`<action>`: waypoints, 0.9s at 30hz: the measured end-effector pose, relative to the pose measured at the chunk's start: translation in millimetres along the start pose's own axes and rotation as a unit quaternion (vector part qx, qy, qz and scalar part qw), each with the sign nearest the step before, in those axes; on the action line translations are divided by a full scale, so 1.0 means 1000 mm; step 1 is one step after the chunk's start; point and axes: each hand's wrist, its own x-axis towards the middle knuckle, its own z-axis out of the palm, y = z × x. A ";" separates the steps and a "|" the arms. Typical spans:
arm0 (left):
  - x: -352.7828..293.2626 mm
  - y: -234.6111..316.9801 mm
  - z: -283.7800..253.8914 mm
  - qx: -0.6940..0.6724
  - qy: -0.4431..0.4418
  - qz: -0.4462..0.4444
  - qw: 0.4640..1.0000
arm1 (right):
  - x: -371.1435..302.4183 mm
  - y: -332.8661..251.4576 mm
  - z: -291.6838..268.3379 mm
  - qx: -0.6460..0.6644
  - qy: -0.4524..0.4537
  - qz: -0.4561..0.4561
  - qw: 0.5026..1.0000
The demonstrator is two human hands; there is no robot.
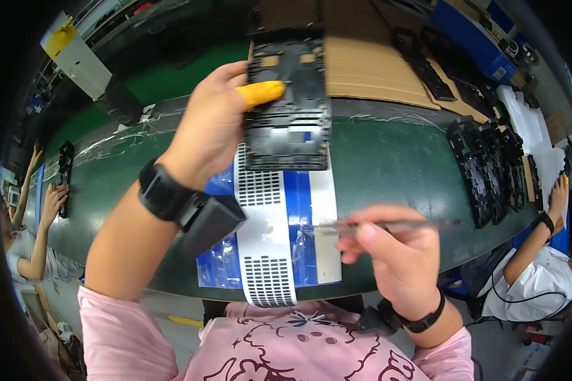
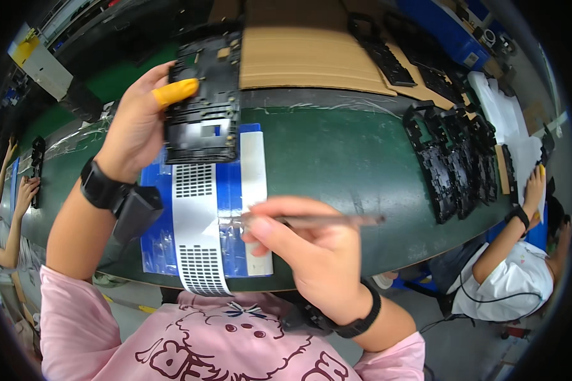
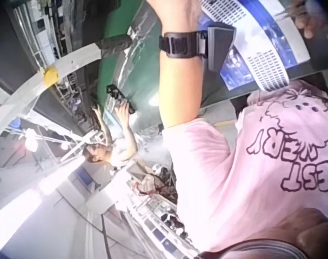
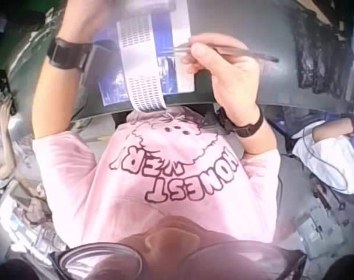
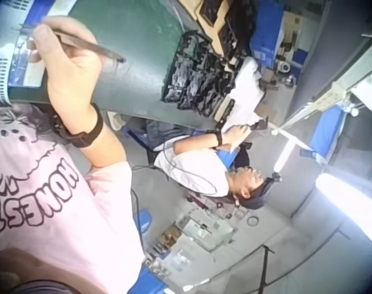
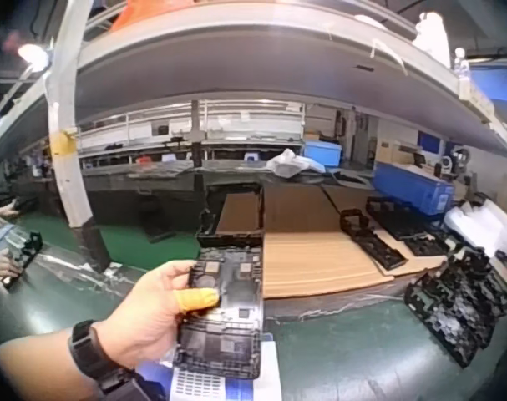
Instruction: Assemble small electronic components into a plastic chassis using tweezers and a marking pen on an industrial assembly line.
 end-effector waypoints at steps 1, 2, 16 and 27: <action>-0.003 0.002 -0.012 -0.031 0.009 -0.008 0.999 | 0.010 0.003 0.009 -0.004 -0.020 0.003 1.000; -0.008 0.005 -0.027 -0.020 0.033 -0.040 0.998 | 0.021 0.007 0.016 -0.004 -0.022 0.003 1.000; -0.070 -0.004 -0.062 -0.127 0.162 -0.018 0.978 | 0.058 0.058 0.018 -0.146 0.044 0.017 0.988; -0.076 -0.011 -0.052 -0.182 0.127 -0.036 0.974 | 0.055 0.047 0.024 -0.071 0.049 0.067 0.994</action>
